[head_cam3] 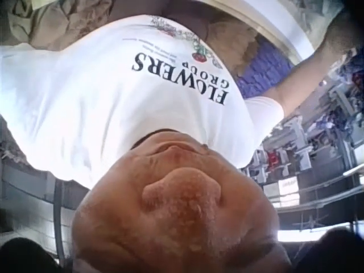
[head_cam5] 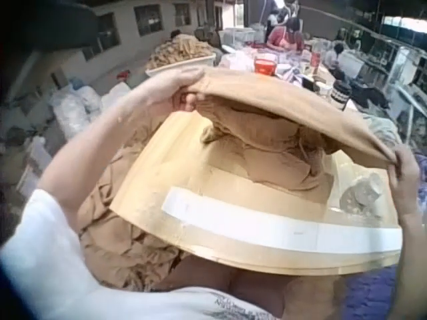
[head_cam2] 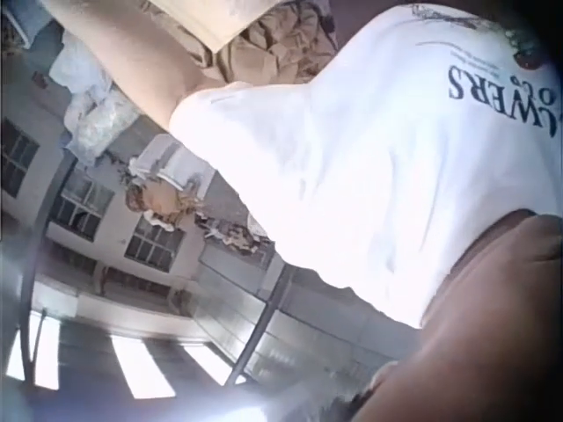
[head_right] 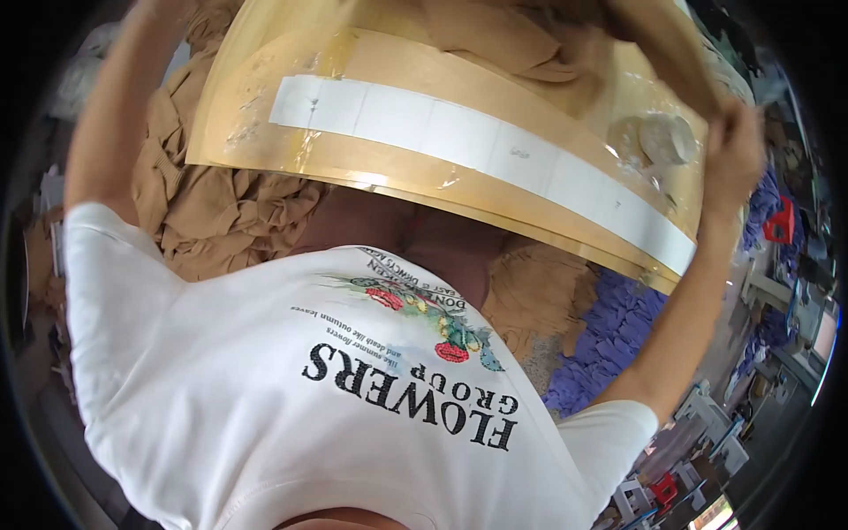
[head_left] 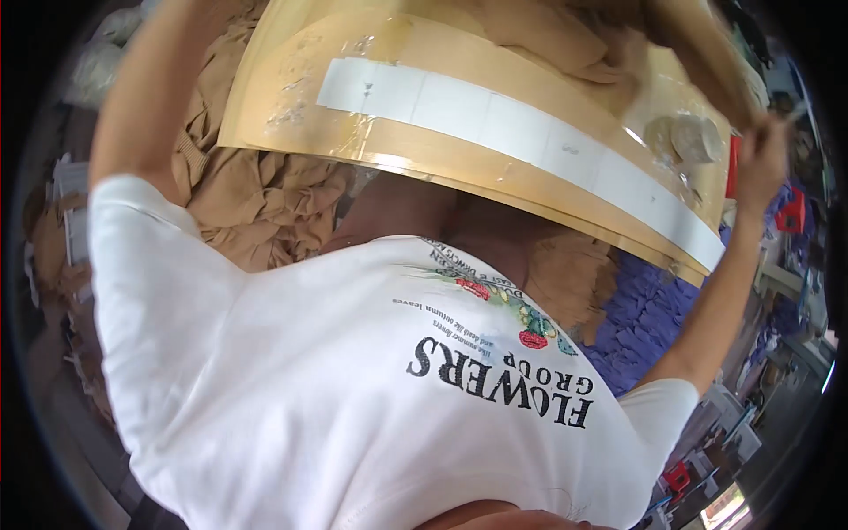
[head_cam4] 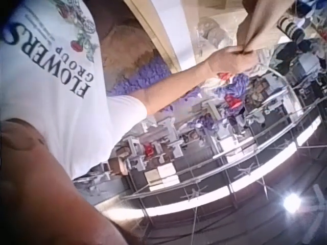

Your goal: The recorder is applying a substance from a bowl onto the edges of brown sweaters on a work table.

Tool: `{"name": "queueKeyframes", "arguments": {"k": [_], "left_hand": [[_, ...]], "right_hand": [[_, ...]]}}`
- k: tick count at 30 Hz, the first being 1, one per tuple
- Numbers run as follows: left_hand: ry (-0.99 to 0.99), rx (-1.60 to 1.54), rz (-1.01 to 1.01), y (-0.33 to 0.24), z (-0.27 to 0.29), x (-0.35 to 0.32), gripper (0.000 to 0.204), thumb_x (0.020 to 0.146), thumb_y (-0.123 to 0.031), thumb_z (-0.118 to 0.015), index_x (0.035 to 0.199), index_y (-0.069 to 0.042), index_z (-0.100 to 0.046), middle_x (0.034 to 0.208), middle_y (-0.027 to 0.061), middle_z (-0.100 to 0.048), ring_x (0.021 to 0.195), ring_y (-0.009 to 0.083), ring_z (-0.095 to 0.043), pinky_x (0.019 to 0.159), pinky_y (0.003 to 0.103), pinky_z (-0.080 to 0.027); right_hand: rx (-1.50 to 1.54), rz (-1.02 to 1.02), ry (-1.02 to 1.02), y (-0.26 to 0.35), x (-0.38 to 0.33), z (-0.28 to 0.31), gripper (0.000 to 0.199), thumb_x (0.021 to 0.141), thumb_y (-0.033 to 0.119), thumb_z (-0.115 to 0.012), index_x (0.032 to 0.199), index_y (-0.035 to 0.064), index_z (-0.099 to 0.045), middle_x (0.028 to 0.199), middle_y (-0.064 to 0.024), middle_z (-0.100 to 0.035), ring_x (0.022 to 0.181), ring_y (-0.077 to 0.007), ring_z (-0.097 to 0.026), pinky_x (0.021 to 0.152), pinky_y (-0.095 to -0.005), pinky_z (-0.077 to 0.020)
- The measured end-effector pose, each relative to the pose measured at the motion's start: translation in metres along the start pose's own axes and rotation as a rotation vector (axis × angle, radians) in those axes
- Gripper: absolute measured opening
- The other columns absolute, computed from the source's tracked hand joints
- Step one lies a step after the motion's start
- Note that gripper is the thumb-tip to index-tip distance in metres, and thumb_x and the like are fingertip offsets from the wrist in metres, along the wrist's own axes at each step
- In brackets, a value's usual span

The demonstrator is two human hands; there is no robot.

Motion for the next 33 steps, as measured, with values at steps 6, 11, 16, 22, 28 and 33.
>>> {"name": "queueKeyframes", "arguments": {"k": [6, 11, 16, 22, 28, 33], "left_hand": [[-0.115, -0.043, 0.551, 0.178, 0.002, -0.092, 0.017, 0.086, -0.02, -0.062, 0.091, -0.005, -0.056, 0.072, -0.0014, -0.055, 0.052, 0.0026, -0.043, 0.049, 0.017, -0.038], [-0.027, -0.079, 0.637, 0.172, 0.01, -0.11, 0.016, 0.082, -0.013, -0.066, 0.084, -0.004, -0.053, 0.063, 0.002, -0.053, 0.05, 0.0063, -0.045, 0.047, 0.022, -0.039], [0.015, -0.073, 0.684, 0.184, 0.009, -0.131, 0.017, 0.08, -0.01, -0.067, 0.081, -0.004, -0.051, 0.062, 0.0014, -0.053, 0.051, 0.0046, -0.045, 0.047, 0.021, -0.037], [0.035, 0.104, 0.602, 0.189, 0.003, -0.131, 0.01, 0.08, -0.008, -0.063, 0.083, -0.003, -0.055, 0.064, 0.002, -0.055, 0.05, 0.0064, -0.048, 0.044, 0.021, -0.037], [-0.103, 0.381, 0.517, 0.208, -0.008, -0.129, 0.016, 0.074, -0.011, -0.063, 0.085, 0.0, -0.058, 0.065, 0.0038, -0.058, 0.051, 0.0082, -0.05, 0.046, 0.023, -0.04], [-0.357, 1.029, 0.375, 0.166, -0.014, -0.126, 0.037, 0.075, -0.024, -0.066, 0.101, 0.001, -0.058, 0.077, 0.0121, -0.064, 0.061, 0.0209, -0.059, 0.059, 0.032, -0.047]], "right_hand": [[0.267, -0.074, 0.404, 0.084, -0.129, -0.07, 0.03, 0.07, -0.006, -0.055, 0.098, 0.0018, -0.053, 0.086, -0.0167, -0.054, 0.082, -0.035, -0.052, 0.073, -0.04, -0.0428], [0.257, -0.229, 0.321, 0.091, -0.148, -0.066, 0.03, 0.066, -0.006, -0.052, 0.095, 0.003, -0.052, 0.085, -0.0152, -0.052, 0.083, -0.0339, -0.05, 0.075, -0.0422, -0.0397], [0.235, -0.184, 0.405, 0.099, -0.15, -0.065, 0.033, 0.066, -0.006, -0.053, 0.098, 0.0035, -0.052, 0.086, -0.0136, -0.053, 0.084, -0.0332, -0.05, 0.076, -0.0406, -0.0393], [0.243, -0.182, 0.412, 0.101, -0.149, -0.066, 0.033, 0.066, -0.005, -0.052, 0.098, 0.0039, -0.053, 0.088, -0.0133, -0.054, 0.085, -0.0324, -0.05, 0.077, -0.04, -0.0394], [0.265, -0.245, 0.381, 0.092, -0.154, -0.063, 0.035, 0.069, -0.002, -0.051, 0.103, 0.0031, -0.052, 0.094, -0.0162, -0.055, 0.09, -0.0333, -0.051, 0.08, -0.0403, -0.0405], [0.304, -0.745, 0.305, 0.052, -0.178, -0.043, 0.033, 0.076, 0.011, -0.059, 0.106, -0.0007, -0.05, 0.097, -0.0174, -0.057, 0.091, -0.0282, -0.055, 0.082, -0.0355, -0.0426]]}}
Point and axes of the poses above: each hand's wrist, its own x-axis towards the middle knuckle, its own z-axis out of the back of the hand, y = z × x, the point moved 4 cm from there along x, towards the middle knuckle
